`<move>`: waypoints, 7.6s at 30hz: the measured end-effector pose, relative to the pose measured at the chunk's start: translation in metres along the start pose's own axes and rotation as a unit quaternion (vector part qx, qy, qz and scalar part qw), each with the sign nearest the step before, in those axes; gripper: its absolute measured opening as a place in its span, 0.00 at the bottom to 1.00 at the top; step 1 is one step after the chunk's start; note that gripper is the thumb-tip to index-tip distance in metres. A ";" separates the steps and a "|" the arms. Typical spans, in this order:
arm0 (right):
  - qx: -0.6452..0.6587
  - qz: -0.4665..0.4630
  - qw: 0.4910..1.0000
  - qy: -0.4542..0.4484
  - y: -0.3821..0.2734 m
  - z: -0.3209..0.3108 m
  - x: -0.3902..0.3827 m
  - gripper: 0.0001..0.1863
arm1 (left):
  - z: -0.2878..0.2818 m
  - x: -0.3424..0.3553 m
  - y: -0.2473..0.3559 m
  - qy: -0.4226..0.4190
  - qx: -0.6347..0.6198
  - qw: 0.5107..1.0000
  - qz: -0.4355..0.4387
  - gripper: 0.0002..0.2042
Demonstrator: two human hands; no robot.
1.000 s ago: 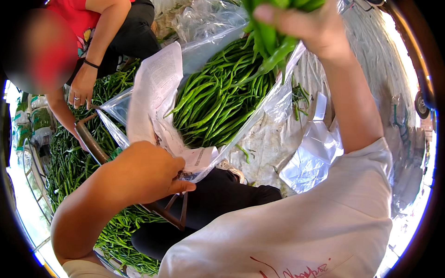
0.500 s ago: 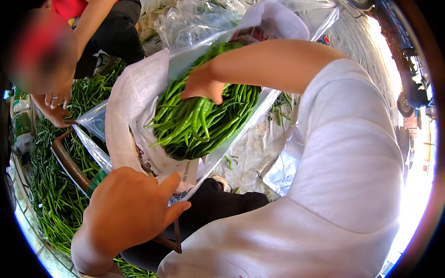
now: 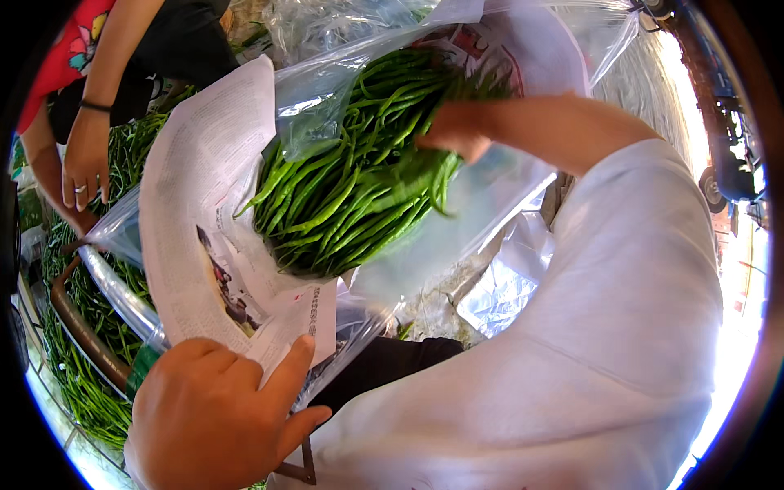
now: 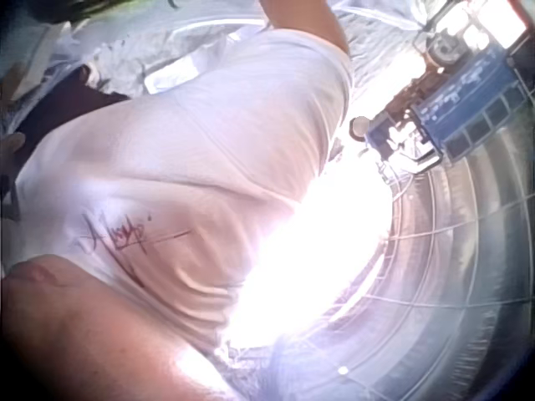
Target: The person sits on the ground and sorts green beans from a large pile into clear plastic bags. They repeatedly pick handfuls of beans, arrange them, and place them into bags held open by another person.
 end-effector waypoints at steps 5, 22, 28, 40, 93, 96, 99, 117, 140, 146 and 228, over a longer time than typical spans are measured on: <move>-0.014 -0.025 0.999 -0.019 -0.013 0.021 0.009 0.30 | -0.007 0.004 0.003 0.043 0.026 0.999 0.007 0.23; -0.092 -0.001 0.995 -0.029 0.031 0.116 0.038 0.36 | -0.007 0.005 0.000 0.063 -0.011 0.998 0.013 0.28; 0.449 0.142 0.878 0.085 0.056 0.070 0.065 0.14 | -0.009 0.003 0.000 0.075 -0.016 0.997 0.017 0.27; 0.042 0.245 0.969 -0.006 0.008 0.056 0.109 0.07 | -0.011 0.000 0.000 0.101 -0.017 0.994 0.032 0.26; -0.118 0.132 0.982 -0.066 0.040 0.010 -0.014 0.56 | -0.052 -0.021 -0.025 0.497 -0.328 0.803 0.004 0.06; -0.262 0.016 0.963 -0.061 0.013 0.026 0.015 0.74 | -0.047 -0.031 -0.030 0.534 -0.353 0.768 -0.031 0.06; -0.229 0.086 0.969 -0.032 0.013 0.053 0.063 0.79 | -0.044 -0.038 -0.028 0.528 -0.289 0.797 -0.045 0.08; 0.299 0.270 0.749 0.526 -0.015 -0.111 -0.162 0.17 | 0.000 -0.194 -0.065 0.535 -0.486 0.542 0.429 0.18; 0.241 -0.225 0.818 0.472 -0.539 -0.218 -0.102 0.08 | 0.786 -0.489 0.108 0.824 -0.547 0.022 -0.145 0.11; 0.287 -0.276 0.813 0.424 -0.495 -0.193 -0.052 0.07 | 0.888 -0.387 0.222 0.694 -0.653 0.064 -0.296 0.12; 0.095 0.207 0.910 0.348 -0.259 -0.085 -0.209 0.26 | 0.096 0.480 -0.042 0.068 -0.586 0.803 -0.081 0.09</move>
Point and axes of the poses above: each hand's wrist, its own x-axis towards the middle knuckle, its own z-axis out of the palm, y = z × x, the point moved 8 cm from there along x, towards the middle knuckle, and after that the axes turned 13 degrees about -x, right-handed, at the moved point
